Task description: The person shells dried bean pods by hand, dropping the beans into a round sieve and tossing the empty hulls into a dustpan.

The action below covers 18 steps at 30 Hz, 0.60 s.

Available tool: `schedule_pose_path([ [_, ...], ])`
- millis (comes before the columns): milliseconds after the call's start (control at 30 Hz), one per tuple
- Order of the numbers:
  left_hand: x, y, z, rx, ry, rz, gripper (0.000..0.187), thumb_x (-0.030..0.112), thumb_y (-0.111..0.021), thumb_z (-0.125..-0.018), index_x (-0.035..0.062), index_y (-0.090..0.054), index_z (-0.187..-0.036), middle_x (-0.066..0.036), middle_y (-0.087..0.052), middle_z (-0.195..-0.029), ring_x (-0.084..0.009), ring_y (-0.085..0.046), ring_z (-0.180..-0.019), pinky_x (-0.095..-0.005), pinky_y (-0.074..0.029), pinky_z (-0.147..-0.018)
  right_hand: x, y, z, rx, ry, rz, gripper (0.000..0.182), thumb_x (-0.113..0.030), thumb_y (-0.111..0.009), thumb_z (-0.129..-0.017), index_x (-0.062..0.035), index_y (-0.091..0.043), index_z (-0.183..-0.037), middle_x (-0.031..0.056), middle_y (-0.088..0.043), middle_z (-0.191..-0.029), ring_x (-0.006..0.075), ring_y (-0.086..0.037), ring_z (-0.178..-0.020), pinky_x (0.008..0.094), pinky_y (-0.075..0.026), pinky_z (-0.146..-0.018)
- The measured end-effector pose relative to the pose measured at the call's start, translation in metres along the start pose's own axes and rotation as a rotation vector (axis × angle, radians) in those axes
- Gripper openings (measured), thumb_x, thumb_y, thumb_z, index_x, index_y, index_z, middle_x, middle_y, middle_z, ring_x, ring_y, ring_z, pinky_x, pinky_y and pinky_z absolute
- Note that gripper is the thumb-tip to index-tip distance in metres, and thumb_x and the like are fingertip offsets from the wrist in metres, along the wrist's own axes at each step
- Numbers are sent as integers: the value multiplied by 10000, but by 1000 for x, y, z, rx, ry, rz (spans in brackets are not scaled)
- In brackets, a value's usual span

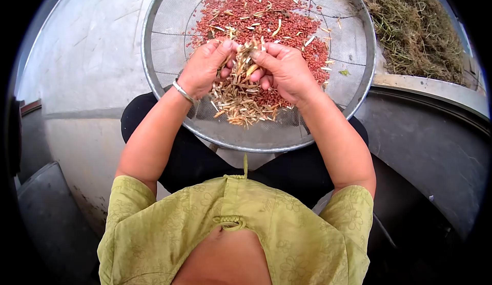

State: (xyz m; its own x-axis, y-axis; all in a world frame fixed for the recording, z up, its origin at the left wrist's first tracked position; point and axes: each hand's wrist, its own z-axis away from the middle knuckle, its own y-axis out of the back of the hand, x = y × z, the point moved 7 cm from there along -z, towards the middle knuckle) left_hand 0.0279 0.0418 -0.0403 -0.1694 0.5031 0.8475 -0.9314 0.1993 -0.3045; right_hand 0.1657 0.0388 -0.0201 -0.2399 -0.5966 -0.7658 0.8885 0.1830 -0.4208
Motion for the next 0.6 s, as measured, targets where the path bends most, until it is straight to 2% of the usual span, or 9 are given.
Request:
schedule_pose_path([
  [33,2,-3,-1,-39,-63,-17,296,390,-505,-912,97,-545,-898,48,-473,-669,-21,-424,-527,-155,-313,-446,-3,-1,0,2,46,131,196,-123,-537,-901,36,-581,-1007,59,-616,-790,111,-619,-600,184,-484,-441],
  [133,6,-10,-2,-68,-146,-124,347,441,-499,-903,95,-535,-909,46,-466,-670,-26,-420,-533,-162,-336,-466,-6,-4,1,2,82,221,197,-125,-533,-905,38,-583,-1003,60,-619,-798,123,-634,-629,191,-500,-459],
  [200,8,-12,-4,-55,-301,-241,330,409,-530,-896,82,-538,-938,38,-489,-688,-17,-420,-564,-158,-342,-491,-5,-3,-1,-15,97,243,189,-124,-524,-909,31,-587,-997,69,-623,-817,140,-645,-656,209,-526,-492],
  [233,10,-12,-3,-17,-367,-390,279,335,-561,-895,62,-541,-948,21,-535,-731,-21,-450,-621,-177,-383,-543,-3,-2,-2,-10,70,285,185,-119,-521,-909,31,-586,-996,78,-623,-835,143,-647,-658,217,-532,-502],
  [333,12,-11,-3,90,-374,-602,220,262,-574,-891,46,-545,-919,13,-570,-784,-34,-480,-687,-207,-419,-602,-7,-9,4,-34,-4,316,193,-78,-495,-909,52,-568,-1031,109,-617,-905,170,-655,-702,236,-561,-565],
  [367,12,-10,-4,91,-374,-605,220,262,-574,-891,46,-545,-919,13,-570,-784,-34,-480,-687,-207,-419,-602,-9,-11,6,-46,2,216,209,-83,-493,-913,61,-553,-1052,118,-617,-915,188,-658,-739,244,-567,-587],
  [433,10,-3,-8,105,-343,-418,169,215,-548,-903,46,-552,-893,14,-576,-797,-39,-490,-715,-213,-430,-636,-11,-10,6,-102,-6,75,270,-28,-456,-906,101,-488,-1141,178,-602,-995,256,-653,-857,282,-580,-698],
  [567,11,0,-7,71,-276,-146,123,175,-521,-915,56,-548,-918,11,-580,-806,-43,-504,-734,-209,-442,-676,-17,-9,7,-132,-9,-16,314,55,-421,-870,119,-445,-1177,256,-568,-1073,313,-626,-945,316,-560,-790],
  [600,5,1,-8,37,-229,-46,124,177,-523,-915,59,-541,-946,13,-579,-809,-44,-510,-742,-208,-447,-684,-16,-9,7,-145,-12,-26,339,32,-436,-878,114,-421,-1207,244,-574,-1066,317,-628,-936,312,-563,-778],
])
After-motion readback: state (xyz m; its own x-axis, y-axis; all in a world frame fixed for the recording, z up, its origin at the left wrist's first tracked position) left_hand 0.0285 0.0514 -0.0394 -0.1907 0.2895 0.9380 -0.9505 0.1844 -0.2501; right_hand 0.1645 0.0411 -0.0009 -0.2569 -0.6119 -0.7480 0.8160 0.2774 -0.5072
